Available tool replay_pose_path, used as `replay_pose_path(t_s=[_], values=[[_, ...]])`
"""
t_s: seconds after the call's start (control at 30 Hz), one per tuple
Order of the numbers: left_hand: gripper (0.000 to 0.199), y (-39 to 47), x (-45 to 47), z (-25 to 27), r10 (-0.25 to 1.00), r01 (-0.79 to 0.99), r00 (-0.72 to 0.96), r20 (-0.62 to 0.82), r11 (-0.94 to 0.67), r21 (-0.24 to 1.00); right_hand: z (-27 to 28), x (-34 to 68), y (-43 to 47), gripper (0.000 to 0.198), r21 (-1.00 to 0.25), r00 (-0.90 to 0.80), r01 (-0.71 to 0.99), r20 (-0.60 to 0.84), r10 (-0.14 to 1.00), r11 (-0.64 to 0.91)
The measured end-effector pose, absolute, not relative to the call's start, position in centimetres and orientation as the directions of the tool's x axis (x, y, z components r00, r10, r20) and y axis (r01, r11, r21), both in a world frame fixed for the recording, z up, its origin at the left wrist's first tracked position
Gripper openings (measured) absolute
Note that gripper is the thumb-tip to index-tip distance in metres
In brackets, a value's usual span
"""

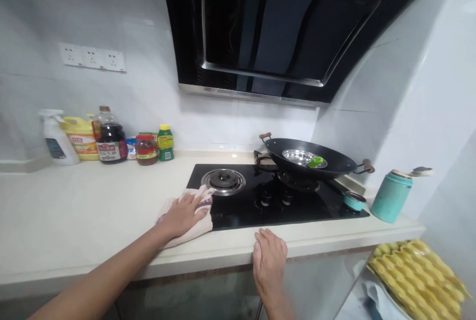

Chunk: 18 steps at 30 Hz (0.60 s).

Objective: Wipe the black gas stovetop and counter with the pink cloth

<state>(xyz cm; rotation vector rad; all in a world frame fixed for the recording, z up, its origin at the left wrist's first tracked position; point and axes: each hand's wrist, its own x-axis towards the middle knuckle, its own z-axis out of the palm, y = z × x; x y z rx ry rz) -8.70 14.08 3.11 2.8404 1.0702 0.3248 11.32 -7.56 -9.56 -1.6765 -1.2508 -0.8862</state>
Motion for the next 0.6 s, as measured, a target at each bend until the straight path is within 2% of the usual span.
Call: replay_pose_path(t_s=[0.13,0.3,0.43,0.53,0.6], values=[[0.067,11.4,-6.4,3.0,0.580,0.558,0.794,0.183,-0.814,0.159,-9.4,11.3,-7.6,0.026,-0.212,0.248,0.968,0.896,0.369,-0.135],[0.066,7.5,-1.6,2.2,0.359,0.322,0.903,0.237,-0.929,0.182,-9.4,11.6,-7.6,0.026,-0.189,0.218,0.975,0.899,0.380,-0.114],[0.050,6.2,1.0,2.1,0.293,0.232,0.909,0.297,-0.947,0.222,-9.5,11.6,-7.8,0.031,-0.196,0.217,0.976,0.899,0.380,-0.093],[0.036,6.1,1.5,2.1,0.307,0.234,0.895,0.324,-0.941,0.244,-9.2,11.4,-8.2,0.026,-0.286,0.277,0.958,0.881,0.383,-0.036],[0.035,5.9,1.5,2.0,0.337,0.256,0.879,0.339,-0.931,0.260,-8.5,11.2,-8.6,0.020,-0.414,0.374,0.910,0.851,0.369,0.033]])
